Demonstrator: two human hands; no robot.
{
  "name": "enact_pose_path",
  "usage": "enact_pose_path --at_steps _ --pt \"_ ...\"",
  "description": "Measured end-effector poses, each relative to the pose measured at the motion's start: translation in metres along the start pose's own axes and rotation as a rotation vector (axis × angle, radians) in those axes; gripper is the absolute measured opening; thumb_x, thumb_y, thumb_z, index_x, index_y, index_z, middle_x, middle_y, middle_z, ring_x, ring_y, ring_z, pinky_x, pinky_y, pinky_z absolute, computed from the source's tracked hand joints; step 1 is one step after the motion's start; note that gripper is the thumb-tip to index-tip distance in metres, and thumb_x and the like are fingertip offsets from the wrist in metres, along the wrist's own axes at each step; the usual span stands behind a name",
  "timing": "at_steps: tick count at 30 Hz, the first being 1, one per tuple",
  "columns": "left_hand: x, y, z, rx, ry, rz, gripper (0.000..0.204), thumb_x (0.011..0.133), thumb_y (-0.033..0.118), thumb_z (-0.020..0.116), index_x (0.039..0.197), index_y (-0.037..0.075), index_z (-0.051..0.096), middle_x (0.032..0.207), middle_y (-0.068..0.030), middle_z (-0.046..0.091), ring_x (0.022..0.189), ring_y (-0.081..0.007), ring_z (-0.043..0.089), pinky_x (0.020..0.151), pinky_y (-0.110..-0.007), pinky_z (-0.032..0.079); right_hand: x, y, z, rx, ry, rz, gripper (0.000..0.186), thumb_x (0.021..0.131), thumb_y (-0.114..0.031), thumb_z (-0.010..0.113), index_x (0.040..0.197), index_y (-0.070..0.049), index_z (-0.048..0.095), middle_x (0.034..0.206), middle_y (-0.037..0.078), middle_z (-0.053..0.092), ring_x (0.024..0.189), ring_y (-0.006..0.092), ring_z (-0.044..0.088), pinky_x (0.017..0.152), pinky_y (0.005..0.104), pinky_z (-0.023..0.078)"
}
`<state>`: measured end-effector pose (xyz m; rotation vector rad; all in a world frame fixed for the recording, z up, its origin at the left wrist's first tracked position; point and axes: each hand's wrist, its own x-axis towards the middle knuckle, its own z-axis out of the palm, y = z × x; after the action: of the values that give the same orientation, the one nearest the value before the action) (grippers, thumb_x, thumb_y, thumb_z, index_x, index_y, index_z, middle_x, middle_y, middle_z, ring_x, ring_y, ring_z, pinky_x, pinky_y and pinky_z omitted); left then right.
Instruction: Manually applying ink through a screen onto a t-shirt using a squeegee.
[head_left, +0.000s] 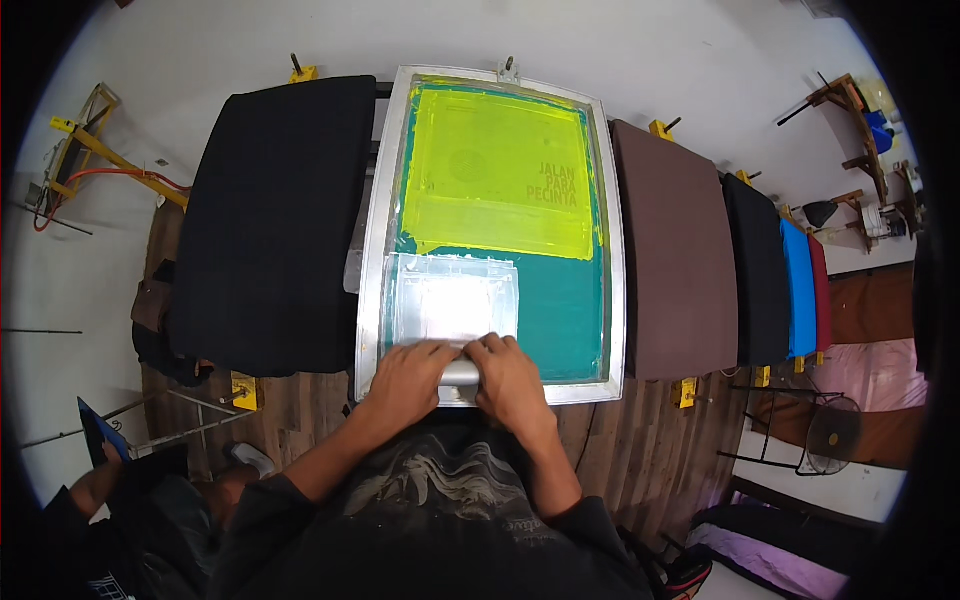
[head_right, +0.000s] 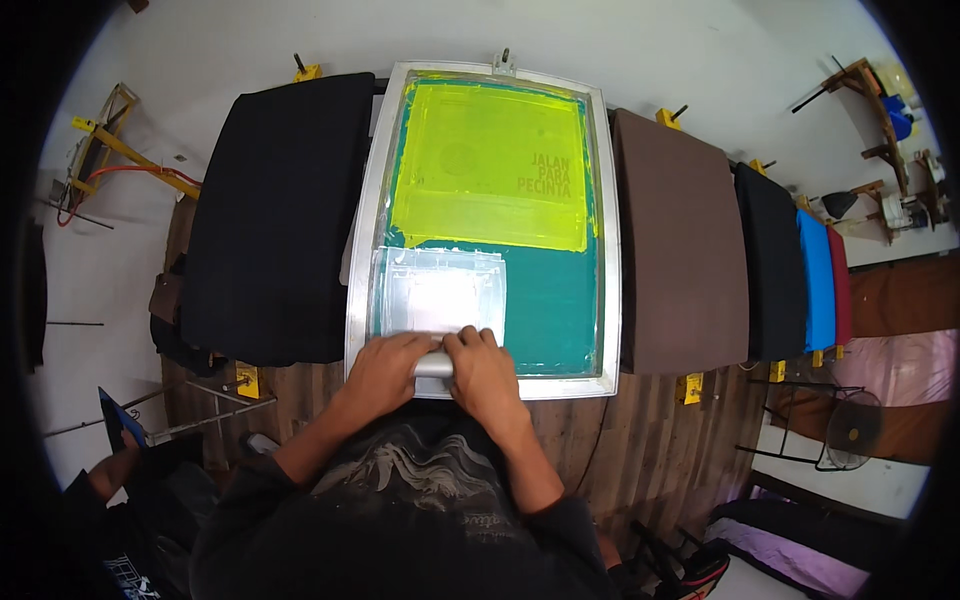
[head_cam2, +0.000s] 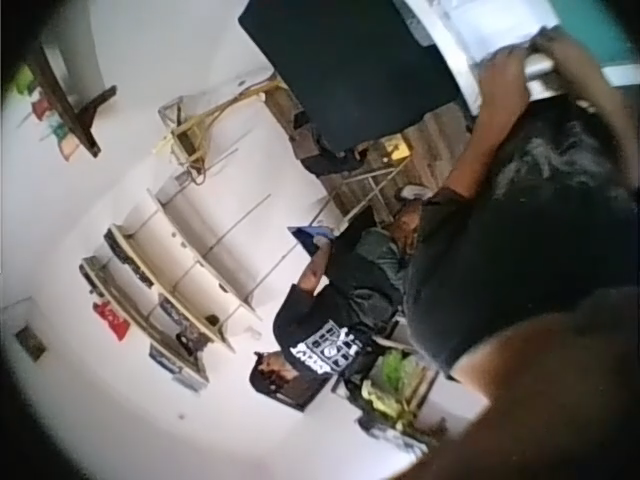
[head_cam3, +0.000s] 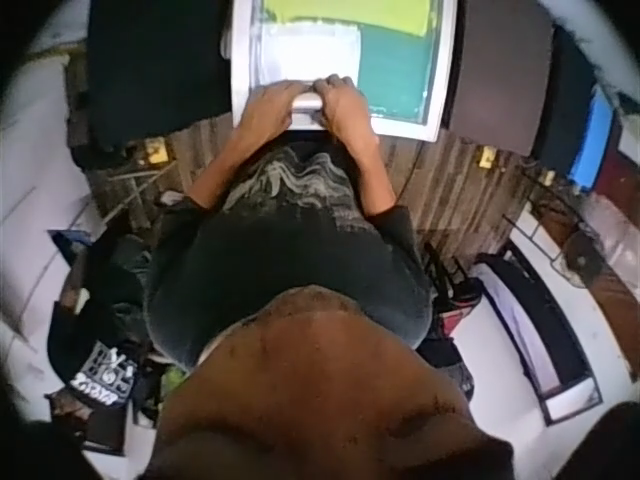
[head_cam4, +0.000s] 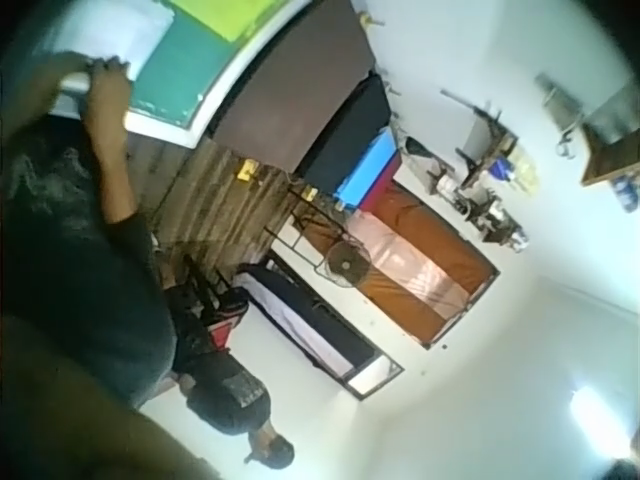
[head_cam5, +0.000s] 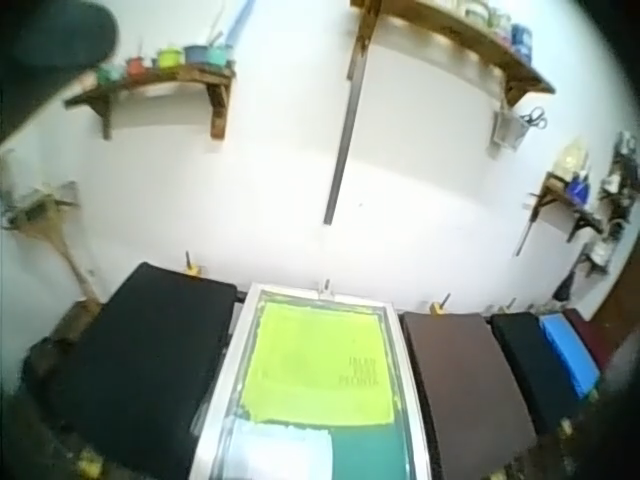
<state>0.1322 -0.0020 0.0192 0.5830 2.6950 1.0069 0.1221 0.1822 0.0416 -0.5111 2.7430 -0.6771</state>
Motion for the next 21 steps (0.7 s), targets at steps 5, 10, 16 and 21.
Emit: enact_pose_path --at_steps 5,10,16,21 --pt "0.053 -0.022 -0.009 -0.057 0.167 0.007 0.036 0.074 -0.006 0.06 0.107 0.007 0.068 0.1 -0.0136 0.07 0.096 -0.0354 0.066 0.082 -0.047 0.05 0.057 0.022 -0.009 -0.098 0.054 -0.034 0.037 0.066 0.0 0.071 0.102 -0.006 0.063 0.1 0.014 0.063 0.096 0.0368 0.061 0.077 0.0471 0.055" --pt "0.07 -0.035 -0.004 -0.039 0.142 0.015 0.035 0.074 -0.007 0.062 0.105 0.006 0.067 0.095 -0.0159 0.068 0.089 -0.0378 0.066 0.078 -0.048 0.052 0.074 0.032 0.002 -0.107 0.067 -0.014 0.037 0.067 0.0 0.07 0.103 -0.005 0.065 0.102 0.014 0.063 0.097 0.0368 0.06 0.079 0.0462 0.056" --pt "0.024 -0.022 0.014 0.029 0.139 0.023 0.033 0.076 -0.007 0.057 0.107 0.004 0.062 0.103 -0.0169 0.065 0.093 -0.039 0.065 0.08 -0.047 0.053 0.026 0.01 0.014 -0.049 0.067 0.025 0.041 0.063 0.004 0.066 0.103 -0.003 0.062 0.104 0.016 0.062 0.097 0.0376 0.057 0.081 0.0456 0.053" --pt "-0.012 0.003 0.02 0.023 0.107 0.006 0.038 0.074 -0.008 0.057 0.11 0.004 0.061 0.106 -0.0169 0.065 0.096 -0.0399 0.064 0.083 -0.048 0.052 -0.015 0.0 0.019 0.001 -0.037 0.056 0.055 0.06 0.004 0.072 0.114 -0.002 0.063 0.111 0.015 0.062 0.103 0.0364 0.058 0.087 0.0433 0.052"
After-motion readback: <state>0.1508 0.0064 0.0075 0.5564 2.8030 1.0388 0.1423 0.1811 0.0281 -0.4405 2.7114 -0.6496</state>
